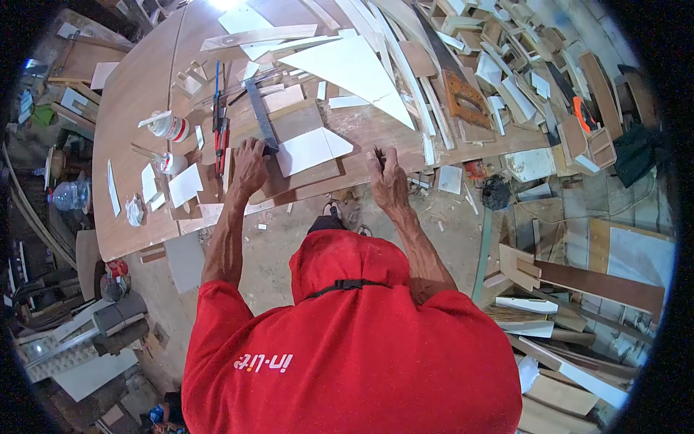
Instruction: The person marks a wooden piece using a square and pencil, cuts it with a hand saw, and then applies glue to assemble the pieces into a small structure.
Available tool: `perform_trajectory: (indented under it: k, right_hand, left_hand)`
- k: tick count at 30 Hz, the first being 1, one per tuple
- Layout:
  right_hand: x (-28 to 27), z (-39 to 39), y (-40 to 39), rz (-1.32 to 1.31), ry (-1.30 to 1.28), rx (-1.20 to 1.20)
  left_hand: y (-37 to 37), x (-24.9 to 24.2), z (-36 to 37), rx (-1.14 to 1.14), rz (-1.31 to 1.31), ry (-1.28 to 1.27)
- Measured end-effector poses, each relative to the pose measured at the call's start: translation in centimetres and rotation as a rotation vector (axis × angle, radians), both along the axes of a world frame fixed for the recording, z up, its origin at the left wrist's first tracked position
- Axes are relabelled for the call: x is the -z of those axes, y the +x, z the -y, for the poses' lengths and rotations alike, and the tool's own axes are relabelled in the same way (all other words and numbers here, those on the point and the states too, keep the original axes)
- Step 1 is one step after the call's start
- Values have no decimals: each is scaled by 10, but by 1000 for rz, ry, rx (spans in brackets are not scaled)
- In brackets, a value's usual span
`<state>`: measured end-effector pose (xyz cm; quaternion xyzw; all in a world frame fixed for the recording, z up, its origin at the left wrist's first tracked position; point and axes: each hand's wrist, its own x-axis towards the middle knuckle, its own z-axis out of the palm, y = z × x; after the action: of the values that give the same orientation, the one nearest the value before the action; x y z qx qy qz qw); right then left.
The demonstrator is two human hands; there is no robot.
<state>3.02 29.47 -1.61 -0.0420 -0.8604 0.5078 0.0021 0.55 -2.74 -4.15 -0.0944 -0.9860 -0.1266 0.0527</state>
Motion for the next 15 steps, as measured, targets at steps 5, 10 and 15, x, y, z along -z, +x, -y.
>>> perform_trajectory:
  k: [5, 10, 15]
  right_hand:
    - [-7, 15, -16, -6, -26, -97]
    - [-6, 46, -38, -122, 63, -194]
    - [-10, 80, -63, -24, -58, -359]
  left_hand:
    - [5, -1, 2, -18, -11, -33]
    - [3, 0, -1, -70, 15, -60]
    - [-2, -4, 4, -73, -48, -120]
